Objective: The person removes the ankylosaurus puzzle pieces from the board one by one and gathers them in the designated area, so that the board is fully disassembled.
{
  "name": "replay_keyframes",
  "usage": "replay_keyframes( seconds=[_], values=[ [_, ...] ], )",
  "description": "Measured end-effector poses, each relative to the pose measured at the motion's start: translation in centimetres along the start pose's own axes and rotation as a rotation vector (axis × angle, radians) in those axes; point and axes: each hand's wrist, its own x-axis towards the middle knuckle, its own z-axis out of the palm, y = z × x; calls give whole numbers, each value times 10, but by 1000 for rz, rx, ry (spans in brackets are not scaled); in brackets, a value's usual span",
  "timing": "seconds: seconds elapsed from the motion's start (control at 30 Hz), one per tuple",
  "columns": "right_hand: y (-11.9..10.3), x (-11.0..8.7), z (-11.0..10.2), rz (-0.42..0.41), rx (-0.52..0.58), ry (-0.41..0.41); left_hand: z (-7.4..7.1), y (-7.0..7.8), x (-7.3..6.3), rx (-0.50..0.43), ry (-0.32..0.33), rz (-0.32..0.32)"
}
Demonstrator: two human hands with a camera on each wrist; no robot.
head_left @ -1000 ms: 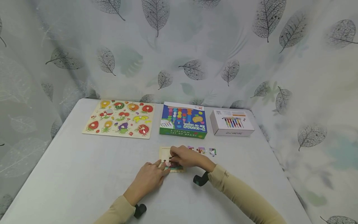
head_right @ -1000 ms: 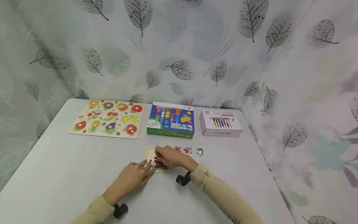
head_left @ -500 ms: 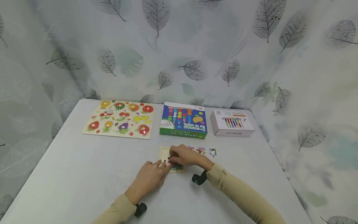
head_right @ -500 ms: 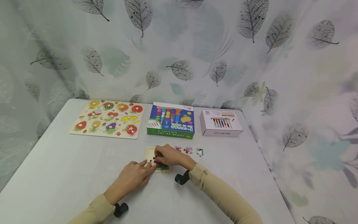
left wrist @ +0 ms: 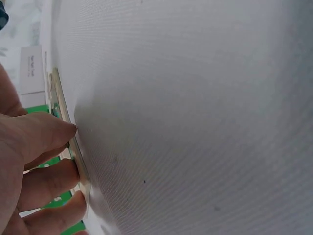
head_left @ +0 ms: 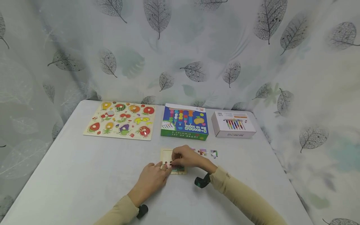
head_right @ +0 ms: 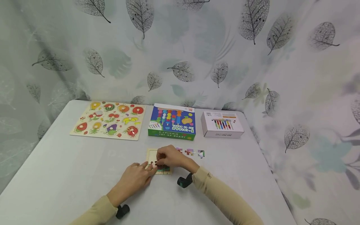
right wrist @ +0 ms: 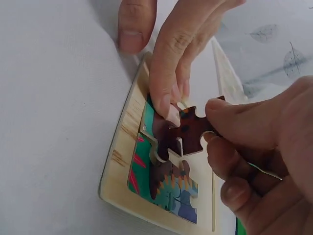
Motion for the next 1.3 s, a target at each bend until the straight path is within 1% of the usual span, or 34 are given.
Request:
replay_keyframes(
  seconds=[0.07,0.17,0.27,0.37,0.47,0.53,0.63,0.7,0.8,0.97,1.1,1.17,1.3],
  values=[
    [-2,-3,-4,7,44,23,1,0,0,0,5,2],
    [-3,-9,-14,76,116,86,1,1,0,-4,-4,-1],
    [-1,-16,-30,144,132,128,0,1,0,-18,-21,-2],
    [6,-31,-48,190,121,122,0,1,1,-55,-27,4],
    [15,-49,-66,252,131,111,-1,1,2,-112,-13,6],
    [22,-61,-74,305,148,104,-1,1,2,-147,-1,-3],
    [32,-74,-82,347,163,86,-1,0,1,-185,3,-16],
    [37,-81,-83,370,158,74,0,-1,0,-199,2,-21],
    [45,-89,-79,395,140,64,1,-2,-2,-223,5,-23],
    [61,-90,-65,423,163,66,-3,-8,-7,-276,16,-45],
    [72,-88,-54,434,160,90,-4,-13,-13,-301,28,-62],
    [75,-88,-50,436,123,100,-3,-15,-16,-320,19,-70],
    [76,-90,-45,415,17,117,-1,-16,-20,-362,-28,-88]
  ],
)
